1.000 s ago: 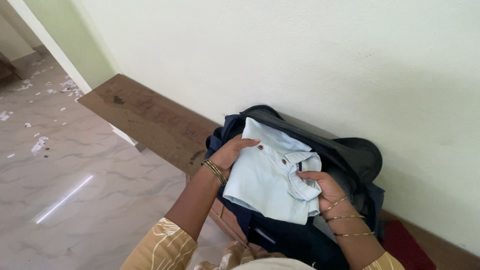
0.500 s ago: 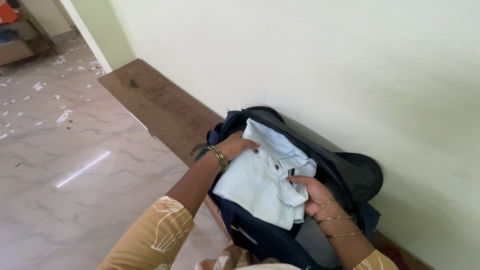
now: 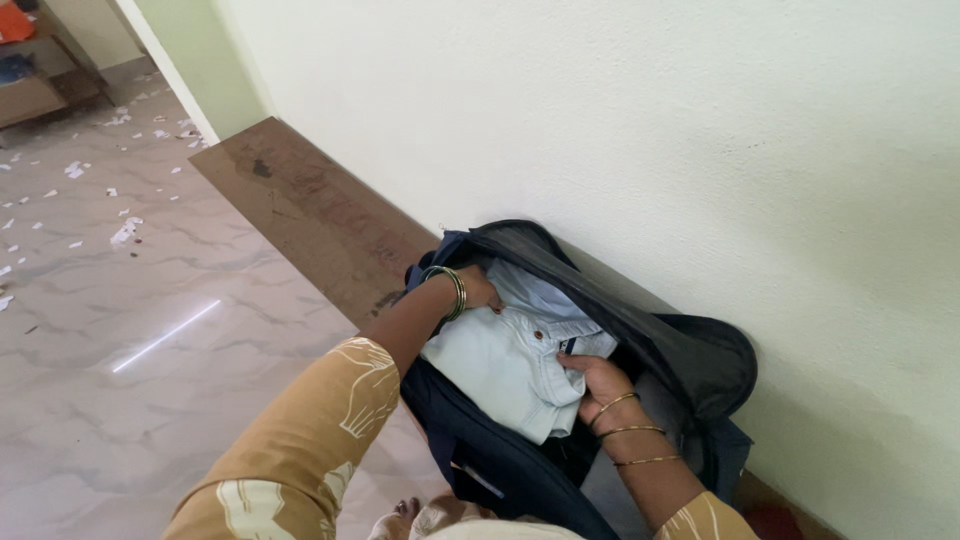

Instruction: The person picks up several folded shirts from a wooden surface and places them into a blue travel bag, then adjusts a maroon shirt on the surface.

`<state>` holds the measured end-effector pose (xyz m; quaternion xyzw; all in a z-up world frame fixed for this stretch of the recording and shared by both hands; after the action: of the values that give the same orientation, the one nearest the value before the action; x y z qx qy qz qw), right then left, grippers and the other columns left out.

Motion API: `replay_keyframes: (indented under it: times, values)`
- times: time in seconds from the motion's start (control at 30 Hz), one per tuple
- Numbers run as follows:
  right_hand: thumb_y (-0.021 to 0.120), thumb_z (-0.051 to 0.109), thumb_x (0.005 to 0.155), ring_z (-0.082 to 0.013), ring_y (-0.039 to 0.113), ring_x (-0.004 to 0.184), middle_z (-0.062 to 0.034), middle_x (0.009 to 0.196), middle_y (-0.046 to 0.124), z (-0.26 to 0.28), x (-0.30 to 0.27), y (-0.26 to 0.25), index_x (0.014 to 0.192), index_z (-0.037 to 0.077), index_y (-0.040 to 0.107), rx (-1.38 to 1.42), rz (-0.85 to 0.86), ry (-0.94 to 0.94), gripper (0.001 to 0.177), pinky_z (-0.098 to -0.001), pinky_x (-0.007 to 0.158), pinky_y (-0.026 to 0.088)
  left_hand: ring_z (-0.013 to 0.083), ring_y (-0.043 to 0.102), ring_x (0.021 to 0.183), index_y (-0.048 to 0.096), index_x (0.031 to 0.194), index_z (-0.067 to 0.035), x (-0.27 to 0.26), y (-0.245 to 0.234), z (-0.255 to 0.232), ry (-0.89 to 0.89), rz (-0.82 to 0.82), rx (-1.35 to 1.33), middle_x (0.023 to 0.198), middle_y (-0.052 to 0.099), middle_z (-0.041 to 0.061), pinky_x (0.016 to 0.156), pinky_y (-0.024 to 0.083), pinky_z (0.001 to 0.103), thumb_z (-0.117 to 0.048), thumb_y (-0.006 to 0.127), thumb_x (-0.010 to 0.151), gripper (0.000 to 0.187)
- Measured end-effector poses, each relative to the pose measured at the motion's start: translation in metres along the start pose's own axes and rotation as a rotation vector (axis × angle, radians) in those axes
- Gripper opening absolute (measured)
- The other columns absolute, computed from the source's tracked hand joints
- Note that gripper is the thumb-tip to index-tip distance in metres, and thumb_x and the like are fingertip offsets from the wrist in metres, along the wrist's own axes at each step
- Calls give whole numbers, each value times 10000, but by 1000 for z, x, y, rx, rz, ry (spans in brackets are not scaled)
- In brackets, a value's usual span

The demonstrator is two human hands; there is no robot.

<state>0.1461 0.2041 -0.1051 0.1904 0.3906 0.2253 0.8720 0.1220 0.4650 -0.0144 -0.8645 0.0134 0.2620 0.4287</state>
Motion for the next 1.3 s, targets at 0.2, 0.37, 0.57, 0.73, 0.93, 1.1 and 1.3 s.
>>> replay_keyframes:
  times: [0.2,0.37,0.57,0.73,0.93,1.1,1.3]
  values:
    - [647,-137,777,-336,712,1023,-157,1118,720,-9,-21,37,1203,-11,649,-14,-121,-242,445,-480,921,582,386,659,1192,654,1262,63,33,4,26,-82,-67,-51,1300,644,283,1013,522,409,-256,790,802,577]
    - [623,-147,762,-329,687,1101,-149,1216,683,-7,-36,70,1330,46,559,-57,-145,-347,603,-467,936,573,395,675,1172,680,1247,75,59,6,38,-110,-56,42,1268,661,302,1002,530,421,-211,710,850,491]
    - [633,-148,761,-335,678,1152,-161,1285,674,-16,-16,99,1356,19,545,-55,-167,-405,624,-455,969,555,393,676,1170,684,1240,68,77,-12,36,-98,-140,125,1266,662,298,996,534,422,-205,703,858,469]
    - [625,-158,744,-325,669,1146,-132,1249,674,-17,-6,114,1364,63,506,-94,-197,-468,668,-457,958,555,390,676,1169,687,1234,61,77,-22,35,-75,-208,169,1265,664,294,992,537,422,-199,697,865,452]
    - [645,-137,729,-338,682,1110,-140,1224,686,-18,19,115,1359,27,530,-119,-181,-468,661,-470,934,562,387,677,1167,690,1226,54,71,-25,38,-66,-338,245,1264,665,290,986,541,423,-193,690,873,431]
    - [707,-102,753,-286,658,1146,-121,1252,668,-25,18,113,1368,38,483,-253,-276,-522,670,-404,993,518,385,677,1165,693,1220,47,69,-19,36,-59,-480,328,1263,666,287,981,544,424,-187,685,880,414]
    - [690,-55,795,-303,667,1151,-150,1254,689,-26,27,127,1363,-3,527,-171,-42,-479,593,-414,995,523,382,678,1163,697,1213,39,61,-8,36,-49,-608,385,1262,668,283,976,547,424,-181,678,888,393]
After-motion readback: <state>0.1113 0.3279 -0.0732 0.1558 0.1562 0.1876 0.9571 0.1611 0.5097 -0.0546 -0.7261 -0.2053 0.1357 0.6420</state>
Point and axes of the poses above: each hand's wrist, its own x-axis towards the middle knuckle, its own y-axis out of the palm, z = x × y, the point moved 5 cm from there along x, towards the middle knuckle
